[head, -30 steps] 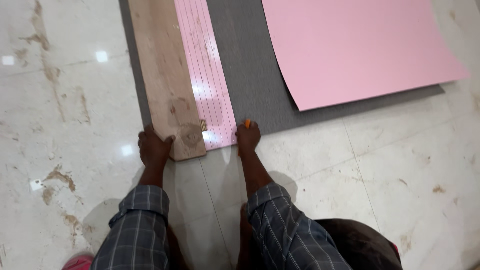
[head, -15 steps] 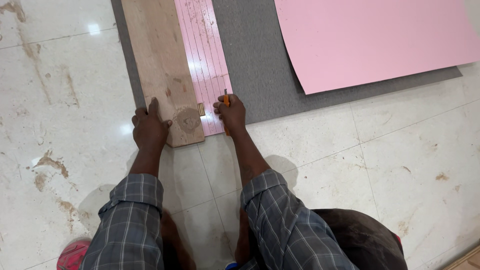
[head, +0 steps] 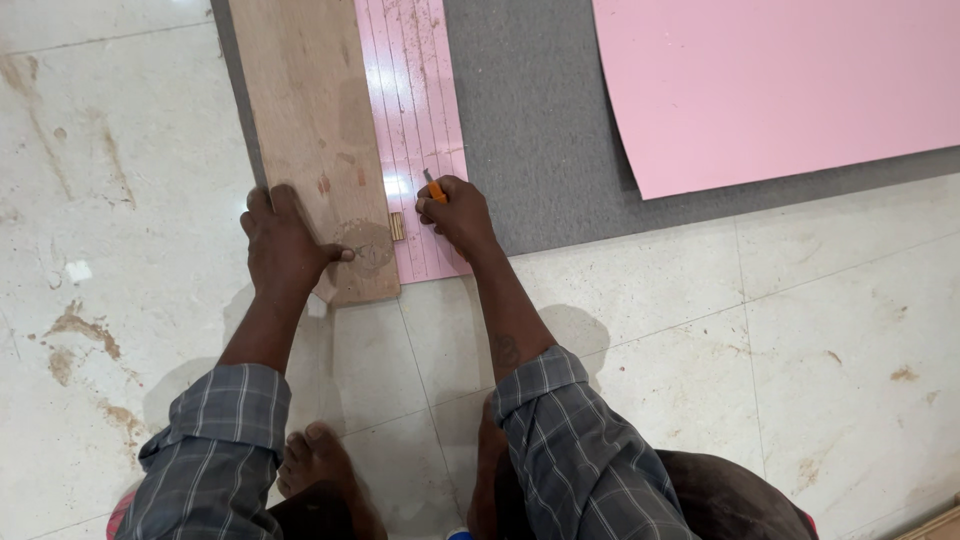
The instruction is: The person uses a utility knife and a wooden straightedge to cut a long strip from a pink foam sheet. They hold the straightedge in place with their left hand and cut along its edge with their right hand, moving along the length of the material.
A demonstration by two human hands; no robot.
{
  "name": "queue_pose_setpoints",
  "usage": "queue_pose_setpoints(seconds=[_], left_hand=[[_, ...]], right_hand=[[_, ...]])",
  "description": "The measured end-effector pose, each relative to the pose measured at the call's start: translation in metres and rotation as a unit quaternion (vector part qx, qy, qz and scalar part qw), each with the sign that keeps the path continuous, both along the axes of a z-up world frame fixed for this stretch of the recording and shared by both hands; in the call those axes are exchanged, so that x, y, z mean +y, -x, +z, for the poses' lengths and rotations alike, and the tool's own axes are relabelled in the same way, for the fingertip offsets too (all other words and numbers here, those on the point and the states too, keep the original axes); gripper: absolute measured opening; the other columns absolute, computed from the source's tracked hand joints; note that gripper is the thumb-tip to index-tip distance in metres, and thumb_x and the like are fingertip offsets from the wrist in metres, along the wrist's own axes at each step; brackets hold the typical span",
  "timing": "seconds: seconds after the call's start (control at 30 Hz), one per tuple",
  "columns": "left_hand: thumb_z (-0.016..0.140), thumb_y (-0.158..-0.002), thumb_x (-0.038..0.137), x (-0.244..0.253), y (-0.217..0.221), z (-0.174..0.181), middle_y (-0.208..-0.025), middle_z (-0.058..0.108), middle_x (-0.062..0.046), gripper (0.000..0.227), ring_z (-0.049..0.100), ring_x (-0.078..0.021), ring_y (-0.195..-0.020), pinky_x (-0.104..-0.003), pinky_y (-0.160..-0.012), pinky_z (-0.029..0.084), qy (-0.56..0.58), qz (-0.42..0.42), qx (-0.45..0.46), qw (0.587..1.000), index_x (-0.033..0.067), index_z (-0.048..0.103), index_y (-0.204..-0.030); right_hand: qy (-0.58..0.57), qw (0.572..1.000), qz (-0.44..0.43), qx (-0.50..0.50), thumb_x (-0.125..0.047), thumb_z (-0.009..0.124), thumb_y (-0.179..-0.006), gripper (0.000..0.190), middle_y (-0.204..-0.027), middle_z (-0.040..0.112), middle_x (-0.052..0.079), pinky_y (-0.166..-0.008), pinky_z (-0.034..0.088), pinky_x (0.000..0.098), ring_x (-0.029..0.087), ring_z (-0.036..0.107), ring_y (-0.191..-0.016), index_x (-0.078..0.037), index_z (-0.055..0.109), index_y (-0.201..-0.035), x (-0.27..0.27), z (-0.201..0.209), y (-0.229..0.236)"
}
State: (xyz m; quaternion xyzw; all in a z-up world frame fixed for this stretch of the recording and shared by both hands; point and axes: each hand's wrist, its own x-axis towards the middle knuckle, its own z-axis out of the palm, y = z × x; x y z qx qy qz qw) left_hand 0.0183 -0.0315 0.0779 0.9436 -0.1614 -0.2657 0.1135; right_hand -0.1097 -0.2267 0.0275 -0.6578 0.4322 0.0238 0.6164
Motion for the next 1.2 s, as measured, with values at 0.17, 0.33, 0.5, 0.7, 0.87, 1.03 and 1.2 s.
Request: queue_pose_setpoints(seconds=[0.17, 0.33, 0.5, 0.7, 0.87, 1.03, 1.2], left_hand=[[0.105, -0.045, 0.037, 0.002, -0.005, -0.001, -0.149, 0.035, -0.017, 0.149, 0.036, -0.0370, -0.138, -0.047, -0.101, 0.052, 0.007, 0.005, 0.006, 1.000, 0.0082, 0.018, -0.162], [0.106, -0.044, 0.041, 0.005, -0.006, -0.008, -0.150, 0.035, -0.018, 0.151, 0.036, -0.0367, -0.139, -0.047, -0.100, 0.053, -0.021, 0.003, 0.001, 1.000, 0.0081, 0.016, -0.161], [0.104, -0.049, 0.037, 0.007, 0.002, -0.019, -0.151, 0.038, -0.020, 0.145, 0.039, -0.0403, -0.138, -0.050, -0.100, 0.054, -0.002, -0.002, -0.010, 1.000, 0.0086, 0.019, -0.163], [0.105, -0.050, 0.034, 0.008, 0.003, -0.016, -0.154, 0.034, -0.021, 0.141, 0.035, -0.0422, -0.140, -0.052, -0.105, 0.050, 0.026, 0.008, -0.009, 1.000, 0.0119, 0.020, -0.161], [0.104, -0.052, 0.033, 0.006, -0.001, -0.013, -0.155, 0.033, -0.018, 0.140, 0.035, -0.0403, -0.141, -0.049, -0.108, 0.051, 0.019, 0.018, 0.015, 1.000, 0.0135, 0.019, -0.162], [0.105, -0.050, 0.032, 0.002, 0.006, -0.015, -0.158, 0.031, -0.019, 0.143, 0.031, -0.0414, -0.144, -0.050, -0.112, 0.047, 0.039, 0.024, 0.027, 0.999, 0.0129, 0.018, -0.162], [0.104, -0.054, 0.038, -0.028, 0.028, -0.029, -0.158, 0.030, -0.023, 0.140, 0.029, -0.0449, -0.144, -0.054, -0.114, 0.042, 0.073, 0.002, 0.011, 0.997, 0.0108, 0.018, -0.161]], right_hand=[[0.054, 0.998, -0.015, 0.031, -0.017, 0.068, -0.092, 0.015, -0.086, 0.074, 0.010, -0.066, 0.061, 0.0335, 0.018, 0.073, -0.071, -0.003, 0.070, -0.098, 0.000, -0.011, -0.009], [0.378, 0.911, 0.006, 0.163, -0.024, 0.076, -0.089, 0.026, -0.107, 0.070, 0.016, -0.079, 0.056, 0.0487, 0.034, 0.070, -0.095, -0.005, 0.067, -0.105, -0.003, -0.009, 0.002], [0.368, 0.901, -0.034, 0.226, -0.029, 0.078, -0.086, 0.038, -0.114, 0.070, 0.017, -0.085, 0.056, 0.0511, 0.038, 0.068, -0.106, -0.005, 0.065, -0.113, 0.007, -0.010, 0.016], [0.253, 0.928, -0.037, 0.271, -0.035, 0.077, -0.088, 0.043, -0.115, 0.072, 0.014, -0.086, 0.056, 0.0470, 0.033, 0.071, -0.106, -0.005, 0.069, -0.118, -0.008, -0.011, 0.016], [0.202, 0.940, -0.063, 0.268, -0.036, 0.071, -0.095, 0.041, -0.116, 0.074, 0.014, -0.085, 0.057, 0.0446, 0.030, 0.072, -0.104, -0.006, 0.067, -0.123, -0.017, -0.014, 0.010], [0.172, 0.949, -0.069, 0.254, -0.035, 0.072, -0.092, 0.042, -0.118, 0.073, 0.013, -0.089, 0.056, 0.0450, 0.030, 0.071, -0.107, -0.009, 0.068, -0.123, -0.029, -0.018, 0.018], [0.233, 0.936, -0.080, 0.250, -0.037, 0.078, -0.087, 0.042, -0.113, 0.074, 0.016, -0.087, 0.055, 0.0465, 0.034, 0.071, -0.105, -0.007, 0.071, -0.115, -0.074, -0.022, 0.042]])
